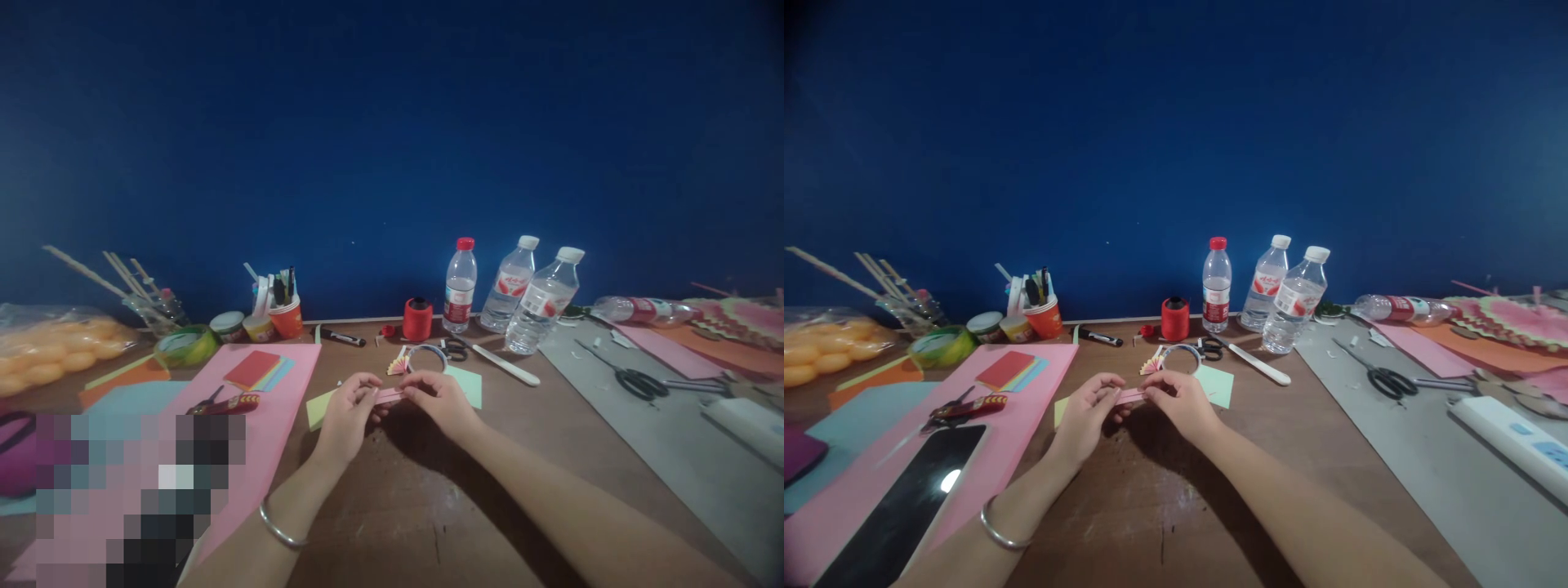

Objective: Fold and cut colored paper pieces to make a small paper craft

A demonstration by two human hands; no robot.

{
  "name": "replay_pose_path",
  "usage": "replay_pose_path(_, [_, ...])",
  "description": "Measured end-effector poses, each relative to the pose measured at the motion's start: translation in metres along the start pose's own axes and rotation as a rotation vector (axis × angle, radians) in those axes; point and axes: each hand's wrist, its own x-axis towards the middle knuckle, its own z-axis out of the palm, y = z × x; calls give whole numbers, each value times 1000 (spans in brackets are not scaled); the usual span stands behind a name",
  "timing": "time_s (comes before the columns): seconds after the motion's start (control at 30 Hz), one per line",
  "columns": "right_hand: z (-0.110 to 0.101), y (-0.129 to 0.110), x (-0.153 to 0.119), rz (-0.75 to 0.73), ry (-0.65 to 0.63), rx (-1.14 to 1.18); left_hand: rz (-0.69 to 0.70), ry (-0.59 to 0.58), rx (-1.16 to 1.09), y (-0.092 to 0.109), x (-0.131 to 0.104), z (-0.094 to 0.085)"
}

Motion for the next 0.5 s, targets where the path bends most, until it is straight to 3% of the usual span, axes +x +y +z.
replay_pose_path(0.2, [1, 3, 3, 101, 31, 187, 14, 6, 69, 0, -1, -1])
replay_pose_path(0.5, [1, -3, 0, 86, 38, 67, 48, 1, 157, 2, -1, 0])
